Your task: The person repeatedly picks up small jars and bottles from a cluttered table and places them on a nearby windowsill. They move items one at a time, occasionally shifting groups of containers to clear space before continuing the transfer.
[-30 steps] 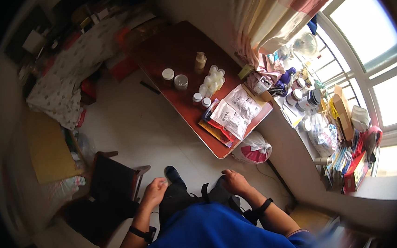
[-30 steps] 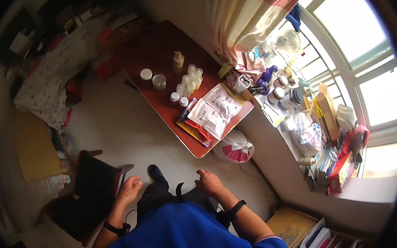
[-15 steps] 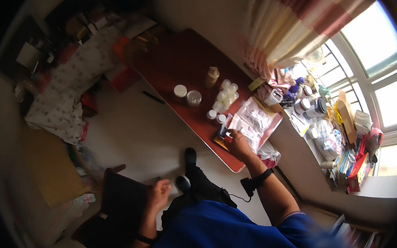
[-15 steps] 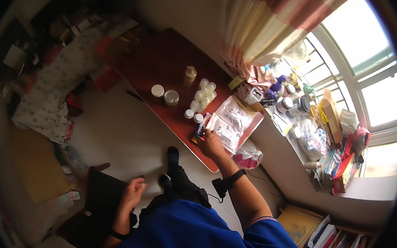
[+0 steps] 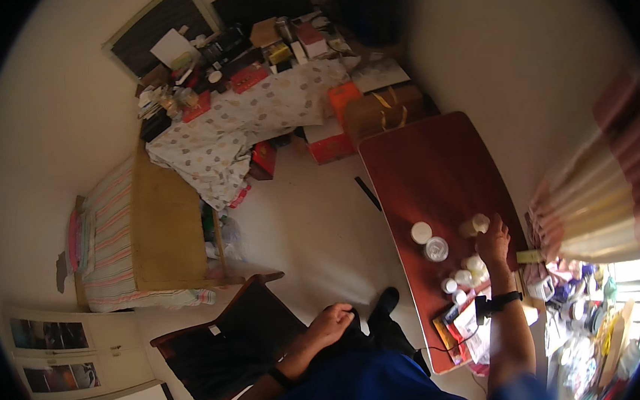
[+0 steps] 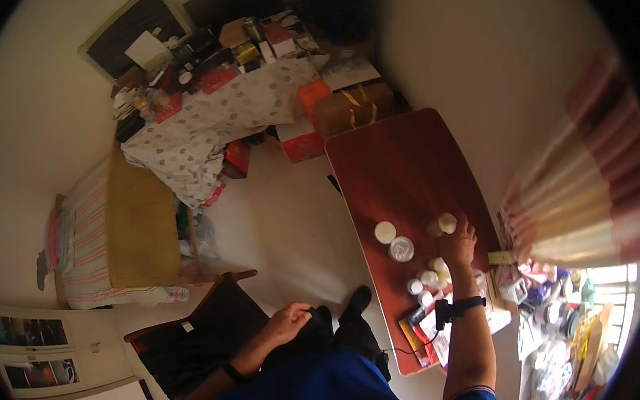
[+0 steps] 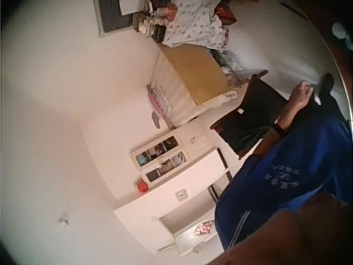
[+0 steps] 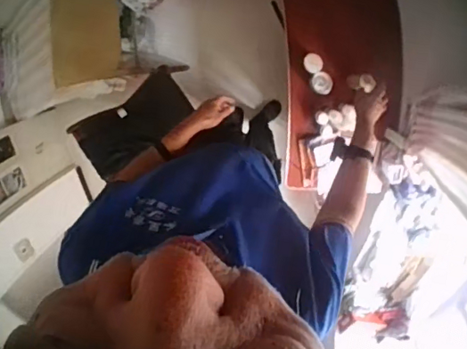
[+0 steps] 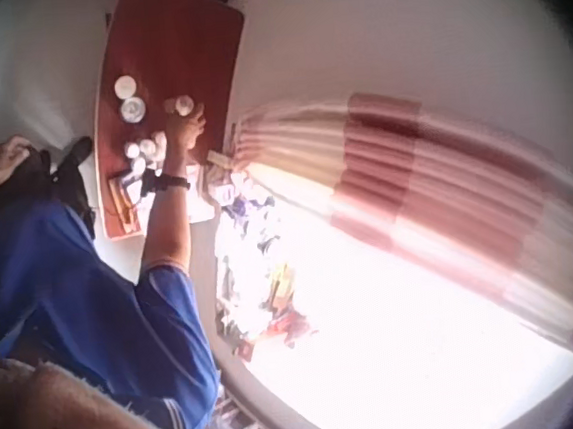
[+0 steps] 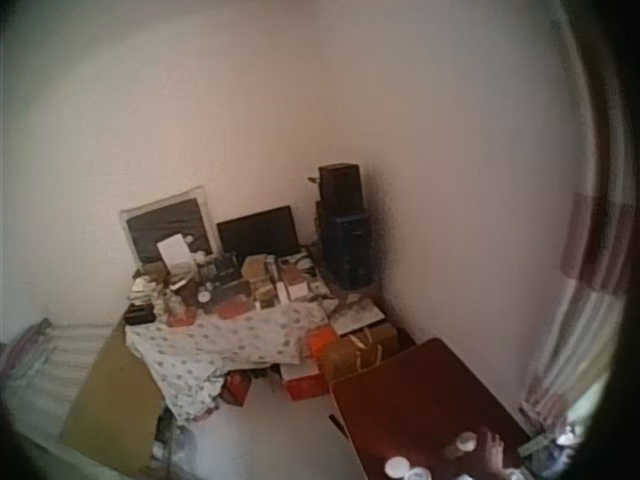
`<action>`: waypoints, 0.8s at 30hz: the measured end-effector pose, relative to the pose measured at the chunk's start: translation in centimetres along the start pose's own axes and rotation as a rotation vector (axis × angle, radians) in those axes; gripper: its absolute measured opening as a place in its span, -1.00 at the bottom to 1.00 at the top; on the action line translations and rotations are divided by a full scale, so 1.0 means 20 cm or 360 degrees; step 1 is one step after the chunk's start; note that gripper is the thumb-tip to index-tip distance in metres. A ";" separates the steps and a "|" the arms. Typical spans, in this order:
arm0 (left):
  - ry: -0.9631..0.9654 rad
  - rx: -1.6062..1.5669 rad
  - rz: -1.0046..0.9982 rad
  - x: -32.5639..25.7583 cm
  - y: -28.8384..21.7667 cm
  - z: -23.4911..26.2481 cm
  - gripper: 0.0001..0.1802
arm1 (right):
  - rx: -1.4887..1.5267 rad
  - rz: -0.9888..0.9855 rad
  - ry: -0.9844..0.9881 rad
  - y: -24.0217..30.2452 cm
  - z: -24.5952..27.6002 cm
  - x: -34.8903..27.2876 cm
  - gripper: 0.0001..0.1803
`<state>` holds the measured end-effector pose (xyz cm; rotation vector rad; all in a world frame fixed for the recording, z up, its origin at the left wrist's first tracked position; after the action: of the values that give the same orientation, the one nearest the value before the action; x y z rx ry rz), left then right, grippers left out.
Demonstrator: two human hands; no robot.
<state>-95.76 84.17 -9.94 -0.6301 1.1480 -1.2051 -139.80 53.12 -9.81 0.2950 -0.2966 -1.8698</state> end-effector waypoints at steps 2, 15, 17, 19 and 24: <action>0.0059 0.0021 -0.0038 0.05 0.00 -0.01 -0.55 | -0.0018 -0.0079 0.0095 0.03 -0.06 0.07 -0.10; 0.0323 0.0255 -0.0128 0.72 0.08 0.57 -0.56 | -0.0529 -0.0553 0.0233 -0.22 -0.30 0.18 -0.66; 0.0305 0.0299 -0.0127 0.83 0.09 0.69 -0.56 | -0.0561 -0.0453 0.0109 -0.28 -0.30 0.22 -0.64; 0.0318 0.0291 -0.0142 0.90 0.10 0.78 -0.57 | -0.0485 -0.0241 -0.0123 -0.28 -0.24 0.22 -0.63; 0.0427 0.0334 -0.0217 1.02 0.05 0.86 -0.60 | -0.0171 -0.0454 -0.0100 -0.27 0.02 0.17 -0.69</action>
<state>-80.70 62.25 -11.90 -0.3995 1.1933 -1.5391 -145.79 51.64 -11.45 0.2133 -0.2035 -2.1711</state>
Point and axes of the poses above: each hand's wrist, its own x-axis towards the middle knuckle, its own z-axis out of the back of the hand, y = z × x, the point moved 7 cm from there along x, towards the middle knuckle, and after that the axes turned 11 degrees about -z, right-handed, at the moved point
